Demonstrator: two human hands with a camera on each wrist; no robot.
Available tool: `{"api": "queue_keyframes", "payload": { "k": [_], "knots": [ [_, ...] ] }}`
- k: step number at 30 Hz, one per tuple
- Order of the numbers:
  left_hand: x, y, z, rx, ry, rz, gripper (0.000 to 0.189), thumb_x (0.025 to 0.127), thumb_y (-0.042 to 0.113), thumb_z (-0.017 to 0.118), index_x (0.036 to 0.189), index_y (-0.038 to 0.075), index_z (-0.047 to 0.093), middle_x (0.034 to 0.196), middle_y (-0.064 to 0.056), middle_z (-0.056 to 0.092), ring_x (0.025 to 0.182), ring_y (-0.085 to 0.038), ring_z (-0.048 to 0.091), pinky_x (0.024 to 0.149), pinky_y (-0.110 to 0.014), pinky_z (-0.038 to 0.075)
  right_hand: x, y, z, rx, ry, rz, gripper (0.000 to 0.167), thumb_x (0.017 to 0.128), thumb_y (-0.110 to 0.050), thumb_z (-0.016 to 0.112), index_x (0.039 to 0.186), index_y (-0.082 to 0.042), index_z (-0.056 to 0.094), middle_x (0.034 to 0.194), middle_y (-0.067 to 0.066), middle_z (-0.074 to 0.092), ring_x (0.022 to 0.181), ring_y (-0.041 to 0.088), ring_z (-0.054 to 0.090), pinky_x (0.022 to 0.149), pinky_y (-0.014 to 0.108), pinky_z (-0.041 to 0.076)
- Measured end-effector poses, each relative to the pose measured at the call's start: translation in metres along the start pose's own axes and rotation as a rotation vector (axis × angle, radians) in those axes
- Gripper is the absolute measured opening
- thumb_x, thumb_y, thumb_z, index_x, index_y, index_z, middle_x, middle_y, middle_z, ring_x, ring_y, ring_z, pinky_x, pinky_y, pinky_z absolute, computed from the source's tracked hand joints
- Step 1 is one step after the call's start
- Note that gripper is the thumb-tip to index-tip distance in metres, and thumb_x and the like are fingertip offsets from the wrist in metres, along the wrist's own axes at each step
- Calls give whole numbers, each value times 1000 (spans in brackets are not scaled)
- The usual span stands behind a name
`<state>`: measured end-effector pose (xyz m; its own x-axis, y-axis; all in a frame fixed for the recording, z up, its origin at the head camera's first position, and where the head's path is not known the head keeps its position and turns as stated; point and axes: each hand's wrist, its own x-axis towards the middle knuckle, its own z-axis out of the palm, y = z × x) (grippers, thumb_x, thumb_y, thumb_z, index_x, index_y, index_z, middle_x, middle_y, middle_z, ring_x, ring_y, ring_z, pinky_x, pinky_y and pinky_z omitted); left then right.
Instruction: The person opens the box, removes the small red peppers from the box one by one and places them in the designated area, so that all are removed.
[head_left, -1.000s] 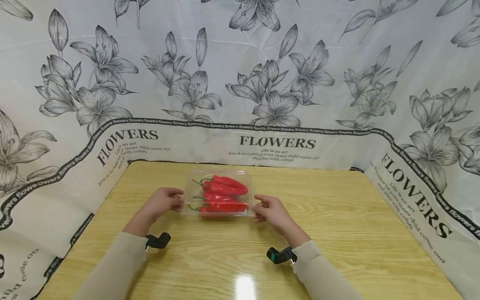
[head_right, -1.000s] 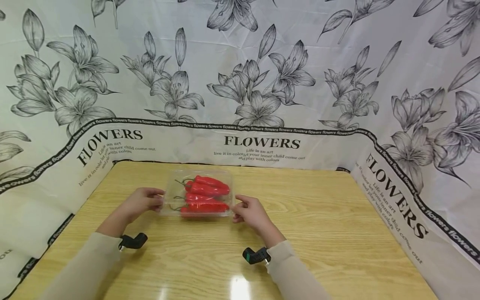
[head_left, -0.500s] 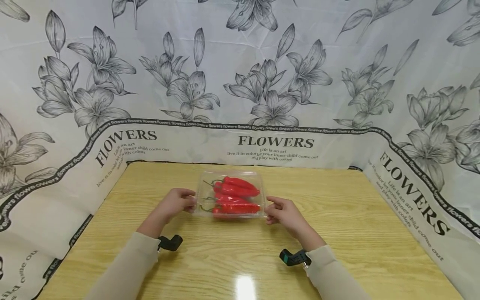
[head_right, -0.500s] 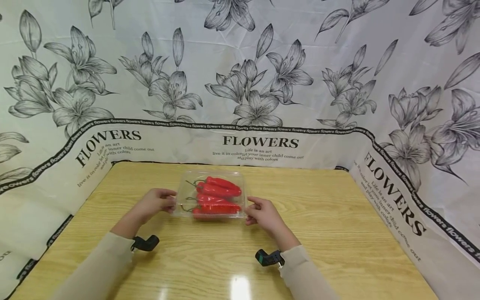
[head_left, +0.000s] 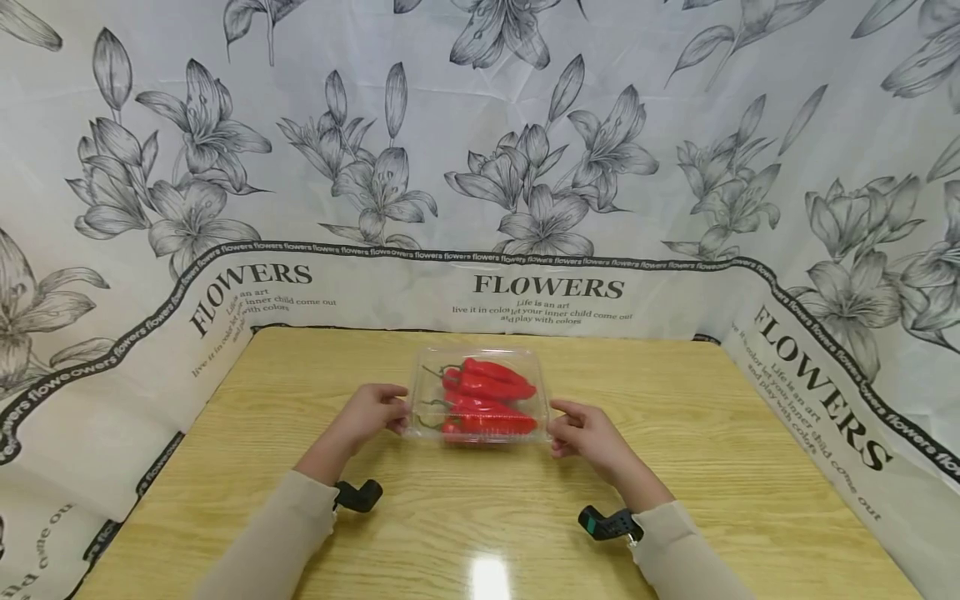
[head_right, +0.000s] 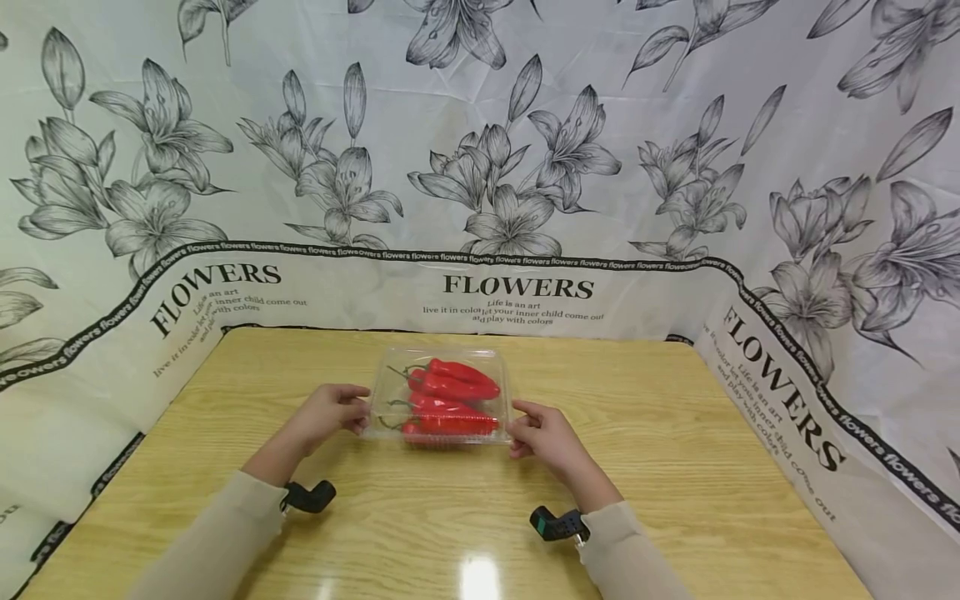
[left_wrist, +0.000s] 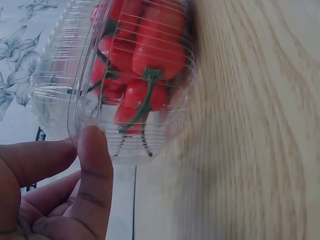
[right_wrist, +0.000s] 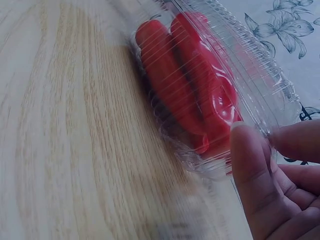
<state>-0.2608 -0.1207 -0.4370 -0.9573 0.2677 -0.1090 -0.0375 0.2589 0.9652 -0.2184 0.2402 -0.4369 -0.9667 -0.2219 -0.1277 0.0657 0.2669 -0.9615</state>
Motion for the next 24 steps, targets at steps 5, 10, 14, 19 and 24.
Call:
{"api": "queue_keyframes", "payload": {
  "k": [5,10,14,19,24],
  "knots": [
    [1,-1,6,-3,15,11,44,96,0,53,135,-17,43,92,-20,65,69,-13,62,67,-32,58,-2,5,-2,22,3,1,61,96,-11,58,149,3,31,107,27,59,75,18,63,72,34,59],
    [-1,2,9,10,14,16,45,97,3,53,136,-15,42,91,-18,64,67,-13,62,68,-33,58,-3,8,-4,34,4,-11,62,97,-10,57,150,1,29,103,22,60,76,19,63,73,35,60],
    [0,0,9,7,18,5,45,97,4,53,137,-13,43,90,-17,64,66,-13,62,68,-33,58,-3,8,-5,23,9,-17,63,97,-11,58,151,-1,28,105,24,59,81,24,64,74,38,60],
    [3,-6,9,7,24,-11,45,97,6,54,138,-9,45,92,-16,65,67,-14,62,66,-31,57,-7,2,-5,-48,50,-30,64,96,-13,60,150,0,30,107,24,59,86,32,66,77,44,59],
    [-2,-8,6,1,1,-18,47,97,9,52,142,-5,42,97,-16,66,70,-16,62,66,-32,57,-13,-1,-5,-153,119,-61,51,94,-18,63,138,1,44,107,20,59,86,32,66,75,42,59]
  ]
}}
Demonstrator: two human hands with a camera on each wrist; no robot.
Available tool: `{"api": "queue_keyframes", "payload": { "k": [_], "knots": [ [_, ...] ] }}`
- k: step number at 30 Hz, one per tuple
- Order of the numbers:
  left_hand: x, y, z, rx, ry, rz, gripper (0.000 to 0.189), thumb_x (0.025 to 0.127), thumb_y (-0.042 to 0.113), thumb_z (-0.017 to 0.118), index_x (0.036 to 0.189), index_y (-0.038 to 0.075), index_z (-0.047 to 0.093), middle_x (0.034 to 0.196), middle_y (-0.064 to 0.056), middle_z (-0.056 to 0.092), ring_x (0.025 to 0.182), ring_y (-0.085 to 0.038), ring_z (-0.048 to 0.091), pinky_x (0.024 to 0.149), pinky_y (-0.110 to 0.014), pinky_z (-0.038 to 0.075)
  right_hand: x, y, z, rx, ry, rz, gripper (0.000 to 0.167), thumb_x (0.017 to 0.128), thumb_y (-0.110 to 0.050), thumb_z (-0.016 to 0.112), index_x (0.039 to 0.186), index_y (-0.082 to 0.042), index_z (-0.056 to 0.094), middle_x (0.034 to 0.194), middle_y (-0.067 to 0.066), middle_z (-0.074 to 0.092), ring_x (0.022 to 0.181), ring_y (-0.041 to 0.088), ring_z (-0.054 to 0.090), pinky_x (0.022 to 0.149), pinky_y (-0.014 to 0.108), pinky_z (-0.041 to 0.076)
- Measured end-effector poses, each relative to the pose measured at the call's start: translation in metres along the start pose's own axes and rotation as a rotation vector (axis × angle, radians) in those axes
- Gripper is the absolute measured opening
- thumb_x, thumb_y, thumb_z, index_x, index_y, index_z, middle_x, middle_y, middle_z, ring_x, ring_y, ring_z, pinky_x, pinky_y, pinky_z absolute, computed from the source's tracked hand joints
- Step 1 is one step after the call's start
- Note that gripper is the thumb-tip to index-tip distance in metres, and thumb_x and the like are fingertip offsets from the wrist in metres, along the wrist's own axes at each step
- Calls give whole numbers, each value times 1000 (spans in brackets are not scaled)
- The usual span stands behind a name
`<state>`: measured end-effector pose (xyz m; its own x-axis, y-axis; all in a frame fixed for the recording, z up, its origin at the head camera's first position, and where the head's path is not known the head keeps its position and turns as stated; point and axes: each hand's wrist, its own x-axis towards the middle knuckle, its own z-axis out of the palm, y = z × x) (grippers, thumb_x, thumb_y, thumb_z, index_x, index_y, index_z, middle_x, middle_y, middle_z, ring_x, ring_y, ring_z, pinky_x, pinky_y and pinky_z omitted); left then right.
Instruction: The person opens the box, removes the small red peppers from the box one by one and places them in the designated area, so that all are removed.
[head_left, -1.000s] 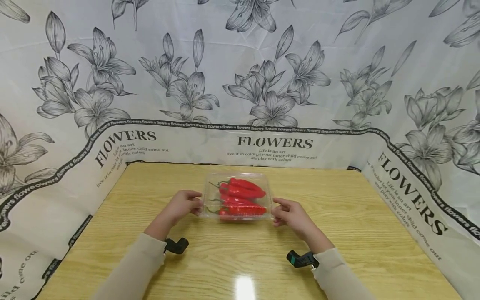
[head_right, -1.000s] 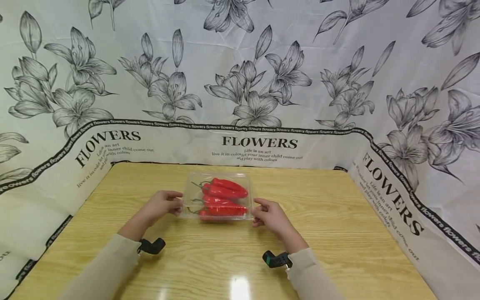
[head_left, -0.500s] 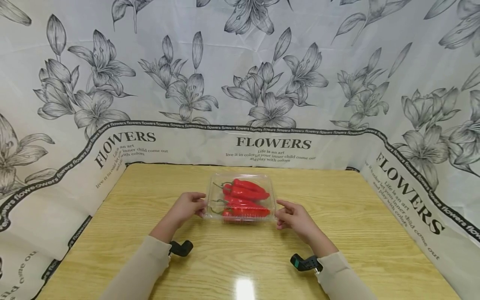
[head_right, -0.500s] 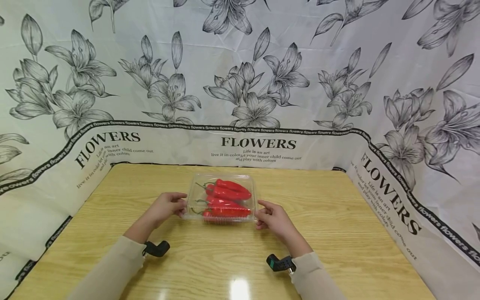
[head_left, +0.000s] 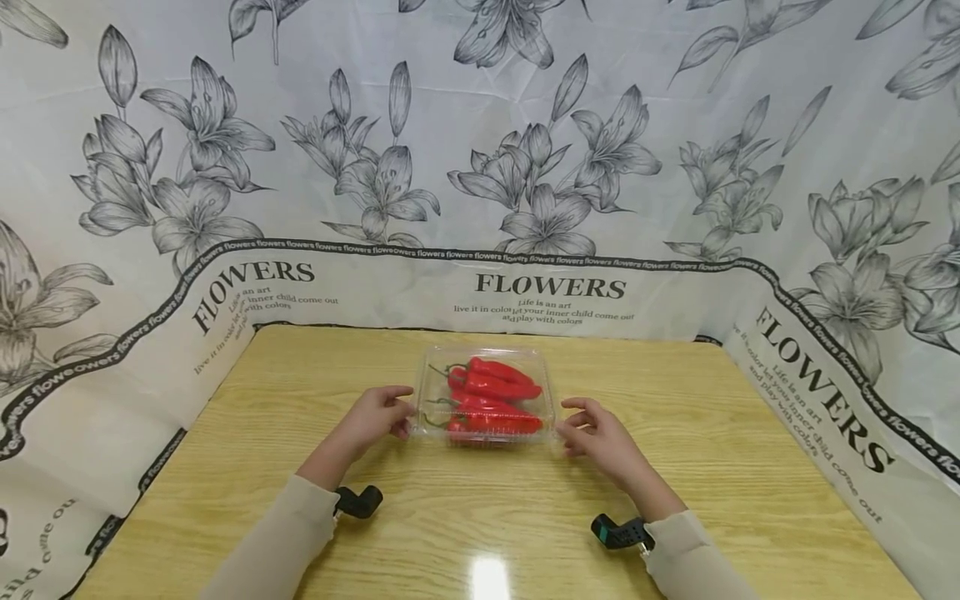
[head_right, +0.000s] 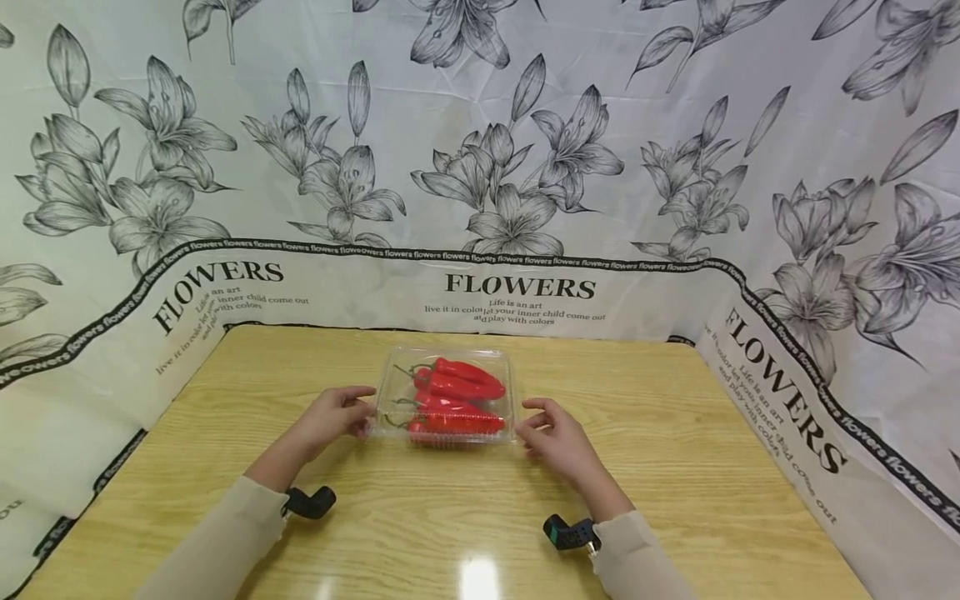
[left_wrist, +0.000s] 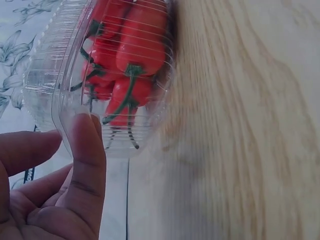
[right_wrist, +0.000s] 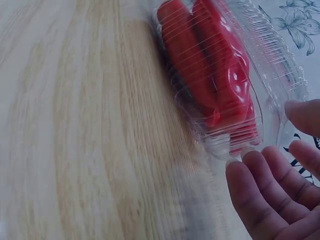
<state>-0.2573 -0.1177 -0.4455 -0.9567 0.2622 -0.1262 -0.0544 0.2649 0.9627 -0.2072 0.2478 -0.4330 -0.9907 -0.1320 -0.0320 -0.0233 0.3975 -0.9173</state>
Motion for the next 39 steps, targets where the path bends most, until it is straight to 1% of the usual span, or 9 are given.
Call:
{"api": "queue_keyframes", "payload": {
  "k": [4,7,11,15,20,24,28,34,39],
  "knots": [
    [-6,-1,-2,-15,-24,1,49,96,8,53,143,-3,42,95,-19,66,70,-18,63,67,-34,58,-5,2,-2,-127,43,-33,32,92,-22,67,114,-3,55,105,14,61,88,28,66,72,37,59],
    [-10,-3,-4,-32,-68,1,51,97,7,52,145,-1,39,98,-23,65,73,-19,64,68,-34,58,-8,2,-3,-247,51,-70,22,89,-26,70,103,-12,60,102,6,63,89,22,64,71,33,56],
    [-14,-8,-8,-71,-140,4,57,96,5,54,150,3,32,111,-23,62,81,-20,65,72,-34,57,-10,2,-3,-374,29,-144,18,87,-28,73,100,-19,64,103,0,63,89,15,62,74,27,54],
    [-17,-12,-11,-100,-192,22,65,93,3,57,152,7,29,119,-22,60,89,-21,65,76,-34,56,-12,3,-3,-429,8,-211,21,87,-24,73,105,-14,67,107,2,63,90,14,62,74,25,53],
    [-20,-15,-11,-104,-206,43,71,91,8,63,153,11,28,120,-21,58,91,-19,65,78,-34,55,-11,4,-4,-465,20,-263,20,88,-21,71,106,-13,70,107,0,64,89,13,62,72,23,54],
    [-21,-18,-8,-112,-185,39,75,89,9,67,153,13,28,121,-20,58,90,-18,63,79,-33,54,-11,5,-3,-478,39,-291,15,89,-20,70,103,-14,73,105,-2,64,88,12,62,71,23,53],
    [-23,-20,-5,-142,-174,51,77,88,8,67,153,12,26,125,-23,56,90,-16,64,80,-33,55,-10,8,-2,-481,60,-318,11,90,-19,69,98,-16,76,106,-4,63,94,15,61,73,24,53],
    [-25,-24,1,-189,-147,58,75,89,9,66,153,12,27,124,-20,59,93,-14,65,81,-32,55,-9,10,-3,-433,53,-315,10,91,-18,67,96,-17,75,109,-1,62,100,19,61,81,29,56],
    [-24,-27,6,-244,-111,58,70,91,6,64,151,15,30,116,-13,63,91,-14,66,80,-30,54,-7,12,-5,-383,20,-326,11,92,-19,66,97,-14,75,109,0,61,95,16,64,79,25,56]
  ]
}}
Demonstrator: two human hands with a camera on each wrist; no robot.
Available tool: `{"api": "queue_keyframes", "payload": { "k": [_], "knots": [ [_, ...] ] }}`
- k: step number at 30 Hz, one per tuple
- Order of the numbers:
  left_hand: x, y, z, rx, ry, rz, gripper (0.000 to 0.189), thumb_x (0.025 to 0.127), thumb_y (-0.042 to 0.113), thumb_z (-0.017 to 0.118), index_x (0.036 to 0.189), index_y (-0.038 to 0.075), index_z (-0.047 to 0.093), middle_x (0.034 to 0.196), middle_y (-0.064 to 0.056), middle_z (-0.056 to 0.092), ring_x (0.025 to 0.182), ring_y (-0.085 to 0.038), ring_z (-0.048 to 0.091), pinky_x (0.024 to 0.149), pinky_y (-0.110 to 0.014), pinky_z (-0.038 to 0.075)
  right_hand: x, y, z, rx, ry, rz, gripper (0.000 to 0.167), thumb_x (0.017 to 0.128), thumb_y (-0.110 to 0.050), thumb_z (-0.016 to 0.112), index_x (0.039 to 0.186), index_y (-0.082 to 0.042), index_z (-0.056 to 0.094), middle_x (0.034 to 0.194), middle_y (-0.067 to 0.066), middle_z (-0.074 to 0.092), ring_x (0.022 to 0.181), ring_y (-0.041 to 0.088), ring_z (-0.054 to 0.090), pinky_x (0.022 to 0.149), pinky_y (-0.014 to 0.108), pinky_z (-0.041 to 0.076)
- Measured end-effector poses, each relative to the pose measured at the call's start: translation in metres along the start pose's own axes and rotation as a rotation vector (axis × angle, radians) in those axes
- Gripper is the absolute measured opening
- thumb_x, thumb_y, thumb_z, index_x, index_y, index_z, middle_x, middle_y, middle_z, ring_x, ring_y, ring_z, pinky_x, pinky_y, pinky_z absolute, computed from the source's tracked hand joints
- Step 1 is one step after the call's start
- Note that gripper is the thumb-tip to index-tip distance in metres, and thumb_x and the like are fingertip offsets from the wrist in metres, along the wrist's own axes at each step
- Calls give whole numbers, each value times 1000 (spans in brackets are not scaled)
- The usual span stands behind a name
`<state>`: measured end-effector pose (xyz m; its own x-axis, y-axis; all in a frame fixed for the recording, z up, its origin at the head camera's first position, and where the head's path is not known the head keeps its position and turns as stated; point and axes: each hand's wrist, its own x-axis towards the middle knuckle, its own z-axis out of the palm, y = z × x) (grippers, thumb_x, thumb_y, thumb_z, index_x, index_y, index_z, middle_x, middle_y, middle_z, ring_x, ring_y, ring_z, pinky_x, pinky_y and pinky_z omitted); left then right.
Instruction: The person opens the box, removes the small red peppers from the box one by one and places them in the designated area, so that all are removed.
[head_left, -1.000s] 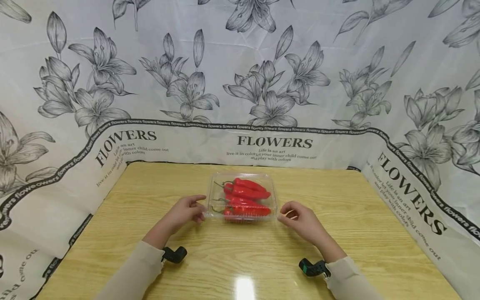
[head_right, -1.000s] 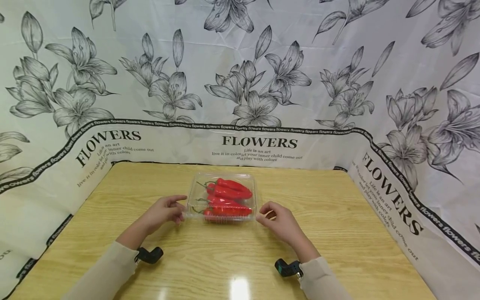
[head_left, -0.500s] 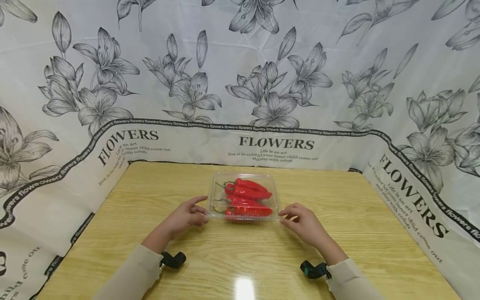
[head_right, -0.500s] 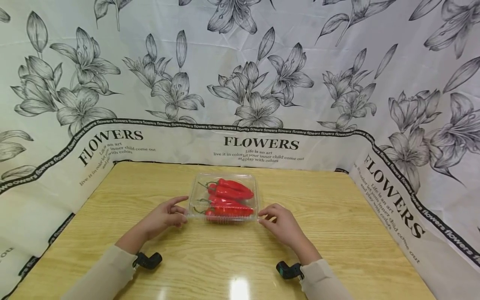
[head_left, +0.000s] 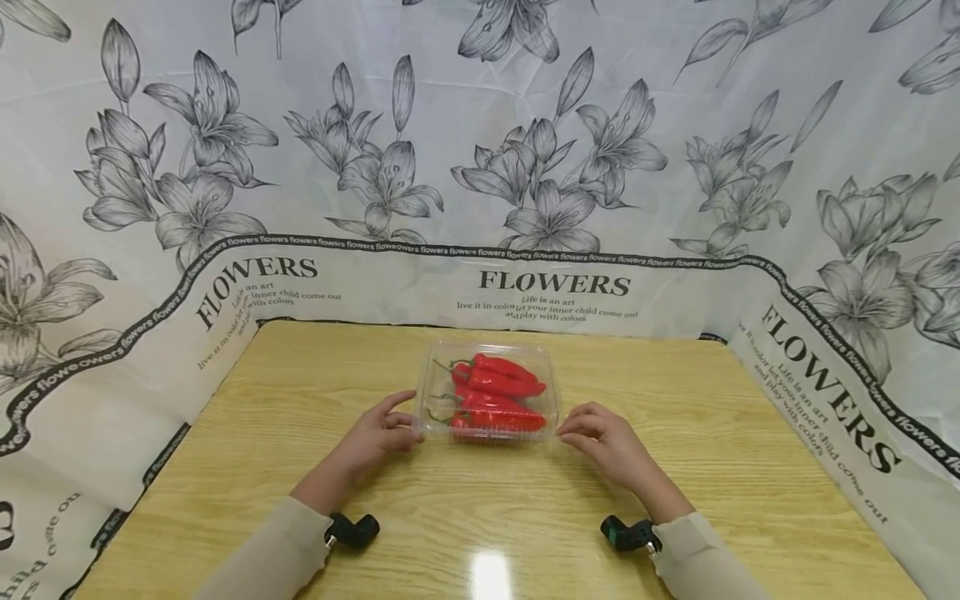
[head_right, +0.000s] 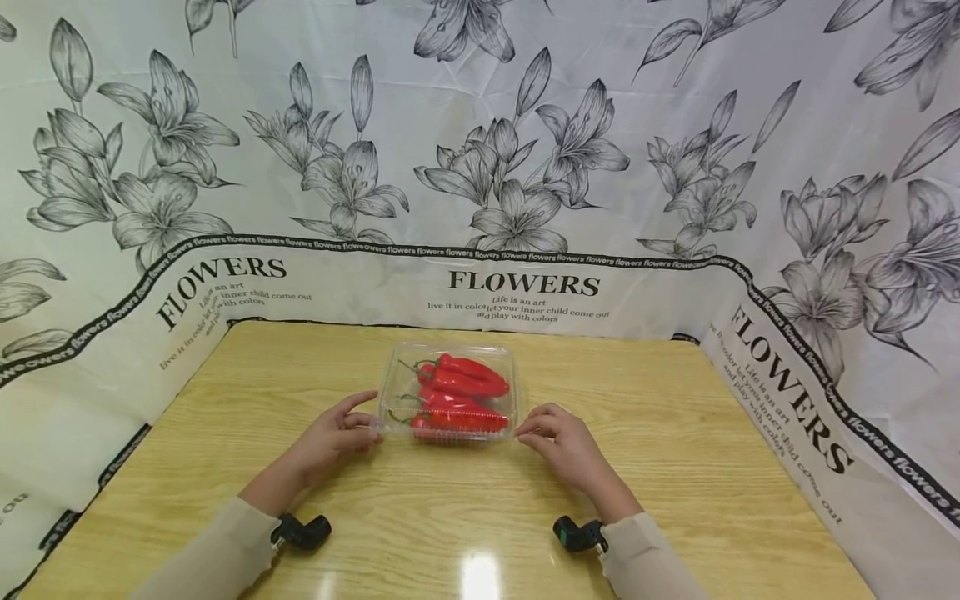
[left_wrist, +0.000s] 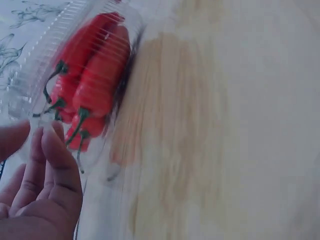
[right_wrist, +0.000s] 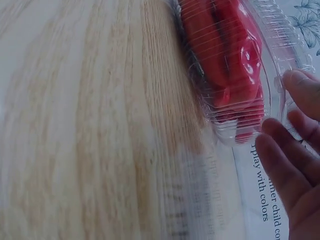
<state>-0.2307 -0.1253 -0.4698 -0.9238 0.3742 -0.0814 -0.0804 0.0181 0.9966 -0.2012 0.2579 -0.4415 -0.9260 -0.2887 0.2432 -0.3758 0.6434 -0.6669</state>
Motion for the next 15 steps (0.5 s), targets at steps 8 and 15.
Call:
{"api": "queue_keyframes", "payload": {
  "k": [8,15],
  "knots": [
    [3,-2,9,-188,63,-10,56,94,-1,55,144,2,31,94,1,65,79,-9,65,74,-28,53,4,1,-4,20,-33,-97,9,91,-16,67,95,-12,74,110,1,65,98,9,62,79,24,55],
    [6,-6,14,-312,78,-28,34,90,-6,51,119,8,38,81,5,64,73,-9,63,72,-26,53,6,3,-5,33,-60,-86,11,92,-17,65,96,-11,74,110,1,65,99,13,62,79,24,55]
  ]
}}
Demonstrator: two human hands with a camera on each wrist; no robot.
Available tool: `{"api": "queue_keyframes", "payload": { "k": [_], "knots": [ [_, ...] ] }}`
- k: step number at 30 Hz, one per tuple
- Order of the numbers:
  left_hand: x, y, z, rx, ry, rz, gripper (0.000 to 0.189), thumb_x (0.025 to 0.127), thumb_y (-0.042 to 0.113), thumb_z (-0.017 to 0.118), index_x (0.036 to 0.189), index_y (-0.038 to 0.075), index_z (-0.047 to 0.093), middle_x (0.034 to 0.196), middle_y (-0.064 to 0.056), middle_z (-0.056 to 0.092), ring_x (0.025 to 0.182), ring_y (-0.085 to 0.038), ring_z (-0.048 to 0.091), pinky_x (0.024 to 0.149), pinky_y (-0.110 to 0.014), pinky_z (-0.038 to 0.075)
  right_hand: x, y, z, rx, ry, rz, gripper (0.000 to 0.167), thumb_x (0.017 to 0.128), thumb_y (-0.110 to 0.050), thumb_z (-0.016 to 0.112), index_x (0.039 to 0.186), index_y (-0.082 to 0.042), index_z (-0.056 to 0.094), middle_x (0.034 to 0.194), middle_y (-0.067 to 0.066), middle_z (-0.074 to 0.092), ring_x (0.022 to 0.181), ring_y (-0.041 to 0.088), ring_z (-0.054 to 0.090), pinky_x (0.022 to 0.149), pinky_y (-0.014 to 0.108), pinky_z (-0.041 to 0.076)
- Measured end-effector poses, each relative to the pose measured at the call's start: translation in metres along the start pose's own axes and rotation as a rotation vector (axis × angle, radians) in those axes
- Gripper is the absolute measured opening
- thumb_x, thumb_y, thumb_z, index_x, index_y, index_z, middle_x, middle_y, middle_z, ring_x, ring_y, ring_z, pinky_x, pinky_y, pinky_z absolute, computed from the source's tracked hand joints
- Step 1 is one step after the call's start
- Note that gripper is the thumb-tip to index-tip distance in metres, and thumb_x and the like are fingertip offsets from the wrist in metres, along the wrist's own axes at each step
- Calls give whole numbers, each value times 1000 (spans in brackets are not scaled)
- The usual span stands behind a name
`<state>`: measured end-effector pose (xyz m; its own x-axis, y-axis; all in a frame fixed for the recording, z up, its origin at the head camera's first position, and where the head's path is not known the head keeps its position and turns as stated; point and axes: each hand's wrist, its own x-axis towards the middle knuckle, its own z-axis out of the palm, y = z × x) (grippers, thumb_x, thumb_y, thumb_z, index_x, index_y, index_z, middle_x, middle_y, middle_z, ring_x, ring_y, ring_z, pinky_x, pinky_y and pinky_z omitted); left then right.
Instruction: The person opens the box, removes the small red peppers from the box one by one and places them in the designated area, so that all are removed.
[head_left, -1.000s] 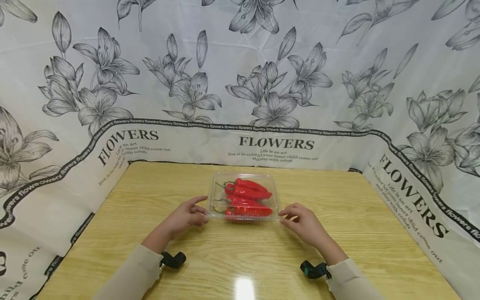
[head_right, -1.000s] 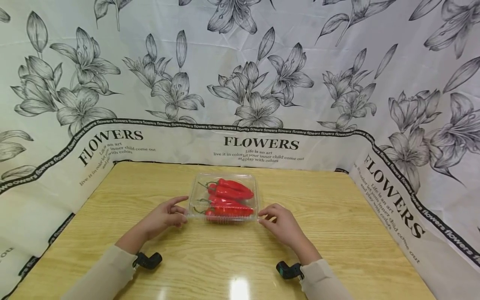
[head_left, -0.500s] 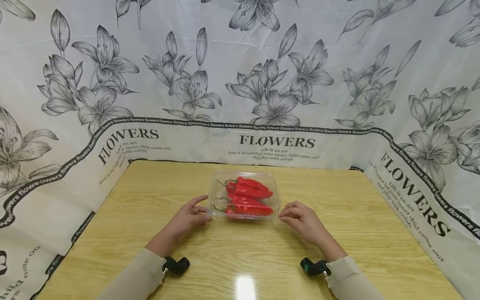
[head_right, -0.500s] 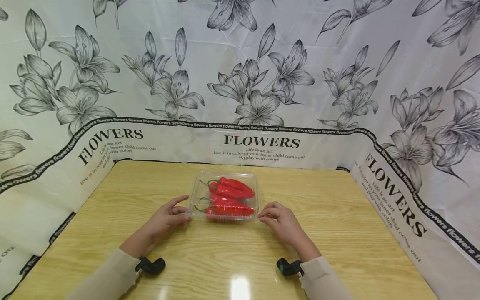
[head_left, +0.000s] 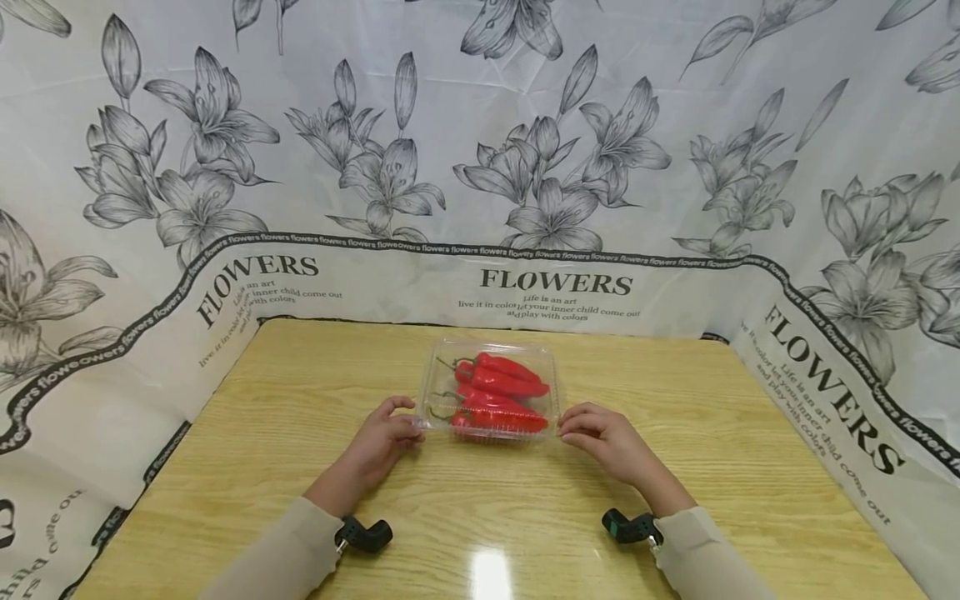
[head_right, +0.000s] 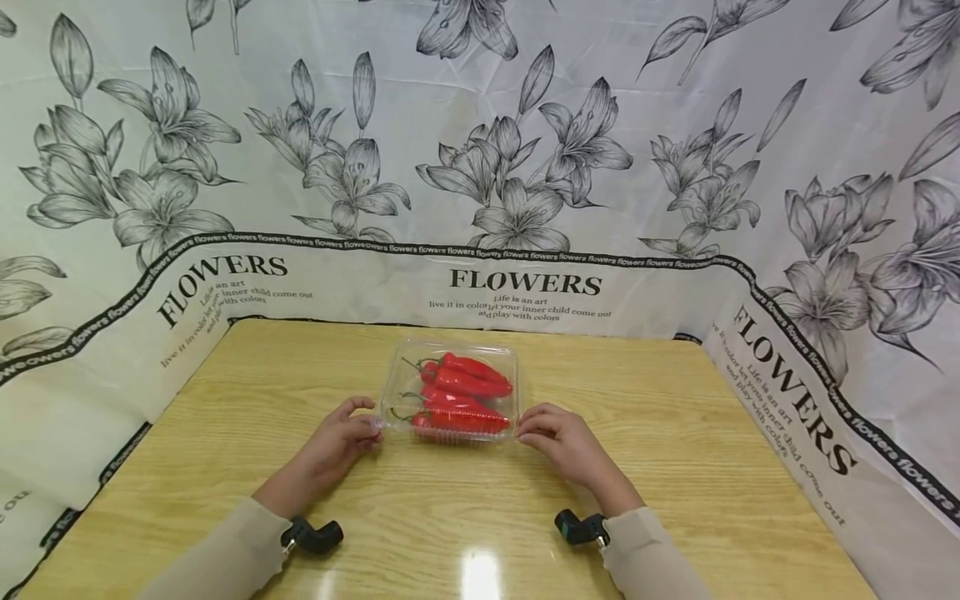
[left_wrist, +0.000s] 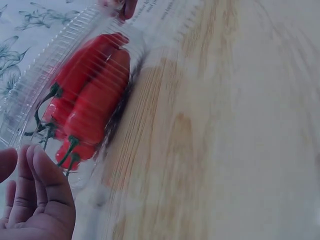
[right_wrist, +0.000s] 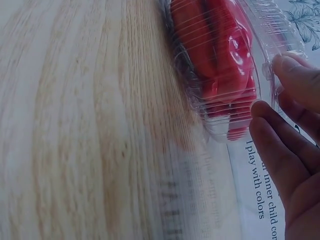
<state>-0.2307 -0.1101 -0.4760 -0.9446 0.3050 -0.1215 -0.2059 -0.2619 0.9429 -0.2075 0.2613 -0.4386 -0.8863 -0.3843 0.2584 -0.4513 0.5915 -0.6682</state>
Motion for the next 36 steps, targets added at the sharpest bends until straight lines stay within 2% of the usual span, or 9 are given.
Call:
{"api": "queue_keyframes", "payload": {
  "k": [4,9,13,18,26,32,36],
  "knots": [
    [1,-1,2,-59,-9,2,30,93,-4,49,116,11,38,83,4,65,76,-10,63,74,-25,53,1,2,-1,-15,-5,-18,11,92,-17,65,95,-11,74,108,0,66,100,14,61,80,25,54],
    [0,0,4,-111,23,11,23,97,3,48,116,10,38,86,1,67,79,-11,65,75,-26,54,2,0,-1,-23,-12,-27,11,92,-16,65,94,-10,75,107,-1,66,99,12,60,80,26,54],
    [0,0,5,-90,54,12,23,99,6,48,120,5,40,88,1,67,80,-12,65,75,-26,54,3,-1,-1,-27,-18,-28,12,92,-16,65,95,-10,75,106,-2,65,98,11,60,80,26,54],
    [3,-1,4,-52,46,9,26,99,8,49,123,-2,44,87,3,66,77,-9,61,74,-23,53,3,0,-1,-27,-29,-38,12,92,-17,65,94,-10,74,106,-1,65,97,10,59,78,26,54],
    [5,-3,3,-61,38,15,11,100,6,46,110,5,49,87,2,63,74,-8,59,70,-22,52,5,1,-1,10,-52,-67,10,91,-13,65,94,-8,74,102,-1,68,94,7,60,76,26,55],
    [10,-7,3,-67,71,38,6,98,3,46,101,8,49,85,1,63,73,-9,58,68,-22,51,6,2,0,-8,-51,-95,9,90,-11,66,93,-8,74,99,-1,69,93,7,61,75,25,55],
    [13,-12,4,-88,102,53,8,97,0,46,97,6,51,82,0,62,70,-9,57,66,-22,50,8,0,-1,-39,-43,-121,7,90,-11,67,92,-9,73,97,-1,70,89,6,62,73,26,54]
  ]
}}
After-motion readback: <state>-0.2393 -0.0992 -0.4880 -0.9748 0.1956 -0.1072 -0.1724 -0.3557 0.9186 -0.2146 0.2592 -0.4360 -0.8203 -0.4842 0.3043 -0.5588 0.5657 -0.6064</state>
